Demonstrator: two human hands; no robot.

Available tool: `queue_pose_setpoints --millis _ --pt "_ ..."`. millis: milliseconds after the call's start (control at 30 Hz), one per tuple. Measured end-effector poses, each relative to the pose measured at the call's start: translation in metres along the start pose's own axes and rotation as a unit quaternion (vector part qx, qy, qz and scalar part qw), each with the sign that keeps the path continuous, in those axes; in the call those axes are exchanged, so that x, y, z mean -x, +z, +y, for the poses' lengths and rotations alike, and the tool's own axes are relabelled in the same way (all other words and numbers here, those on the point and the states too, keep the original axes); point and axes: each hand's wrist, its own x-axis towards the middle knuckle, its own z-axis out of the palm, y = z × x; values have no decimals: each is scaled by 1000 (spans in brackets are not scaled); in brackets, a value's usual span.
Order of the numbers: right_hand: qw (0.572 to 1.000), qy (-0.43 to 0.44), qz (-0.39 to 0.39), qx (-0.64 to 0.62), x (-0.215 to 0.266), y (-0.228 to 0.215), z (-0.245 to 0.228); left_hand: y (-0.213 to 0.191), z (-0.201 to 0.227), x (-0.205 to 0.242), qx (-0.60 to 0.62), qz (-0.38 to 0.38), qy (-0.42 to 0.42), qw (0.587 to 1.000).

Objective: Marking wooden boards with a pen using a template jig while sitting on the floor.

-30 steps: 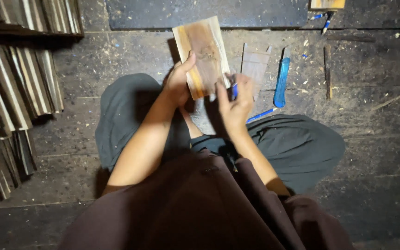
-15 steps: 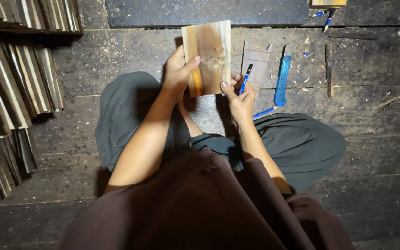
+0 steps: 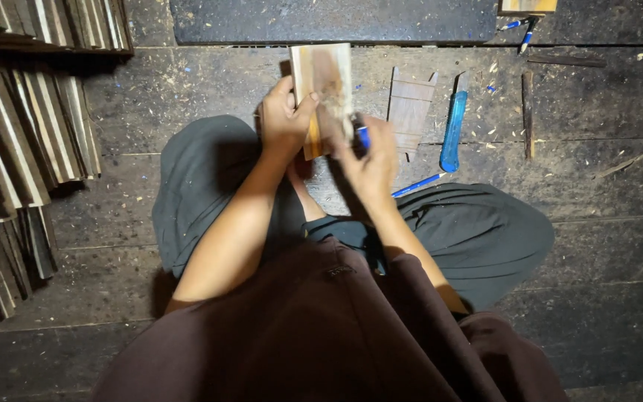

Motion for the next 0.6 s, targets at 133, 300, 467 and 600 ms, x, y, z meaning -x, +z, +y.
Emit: queue_pose_setpoints --millis 133,300,467,600 --pt "992 -31 -115 -41 1 5 -35 0 23 5 -325 89 -12 941" --pt "981 63 -181 -12 3 5 -51 1 41 7 -264 100 -43 958" --pt "932 187 -37 -309 10 24 -3 -3 28 3 -204 108 35 972" --pt "781 398 -82 -474 17 35 31 -26 -29 -5 -258 115 -36 959"
